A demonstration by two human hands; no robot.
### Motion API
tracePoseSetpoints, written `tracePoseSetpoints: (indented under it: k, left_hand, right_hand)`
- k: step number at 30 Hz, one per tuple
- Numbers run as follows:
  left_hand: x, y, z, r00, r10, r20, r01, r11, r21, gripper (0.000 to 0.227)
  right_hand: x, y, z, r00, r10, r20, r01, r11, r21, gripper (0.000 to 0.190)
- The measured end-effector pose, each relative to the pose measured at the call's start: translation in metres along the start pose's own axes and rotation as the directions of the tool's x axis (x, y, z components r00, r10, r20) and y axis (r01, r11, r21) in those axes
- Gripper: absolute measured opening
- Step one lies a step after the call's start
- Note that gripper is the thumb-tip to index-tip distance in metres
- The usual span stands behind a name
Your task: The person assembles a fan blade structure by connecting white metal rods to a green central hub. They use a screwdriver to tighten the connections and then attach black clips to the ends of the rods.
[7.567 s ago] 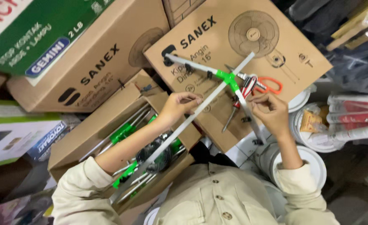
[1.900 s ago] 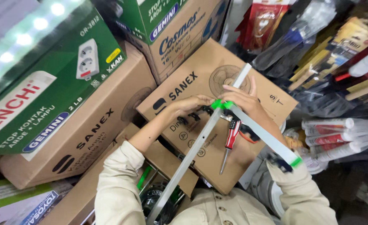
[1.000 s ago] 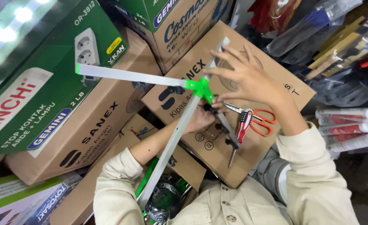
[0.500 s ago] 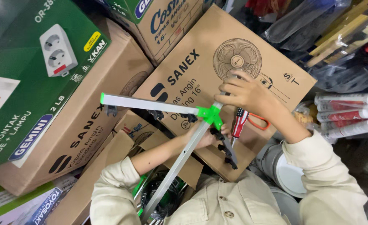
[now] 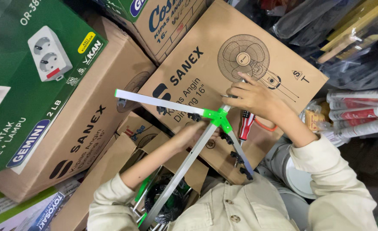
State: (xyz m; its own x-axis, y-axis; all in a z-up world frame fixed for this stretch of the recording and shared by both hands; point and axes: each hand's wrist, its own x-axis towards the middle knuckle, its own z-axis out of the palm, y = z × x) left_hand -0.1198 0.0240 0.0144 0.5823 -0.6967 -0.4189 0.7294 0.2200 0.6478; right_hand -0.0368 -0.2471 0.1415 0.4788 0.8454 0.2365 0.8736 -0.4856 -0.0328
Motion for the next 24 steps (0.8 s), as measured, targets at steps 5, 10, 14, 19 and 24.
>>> tracePoseSetpoints:
  k: [5,10,14,19,24]
  left_hand:
    - [-0.022,0.011,-0.004,0.978,0.181,-0.101,-0.168,0.978,0.122,0.056]
    - [-0.03,0.026,0.014,0.958,0.244,-0.152,-0.237,0.97,0.06,0.05]
    - [-0.03,0.035,0.024,0.953,0.231,-0.197,-0.207,0.969,0.134,0.044]
    - [-0.022,0.04,0.047,0.917,0.274,-0.291,-0.229,0.957,0.179,0.031]
    - [-0.01,0.028,0.045,0.918,0.31,-0.248,-0.311,0.95,0.038,0.023]
  right_hand:
    - [0.005,-0.002,0.003,1.0,0.007,-0.008,-0.007,0.999,0.041,0.03]
    - [0.017,-0.005,-0.009,0.999,0.029,-0.026,-0.028,0.999,0.031,0.029]
    - [0.021,-0.004,-0.011,1.0,0.014,-0.004,-0.014,1.0,0.012,0.034]
    - [0.024,-0.008,-0.011,0.999,0.041,0.028,-0.042,0.999,0.018,0.033]
    - [0.021,-0.006,-0.006,0.997,0.061,0.039,-0.064,0.996,0.068,0.04]
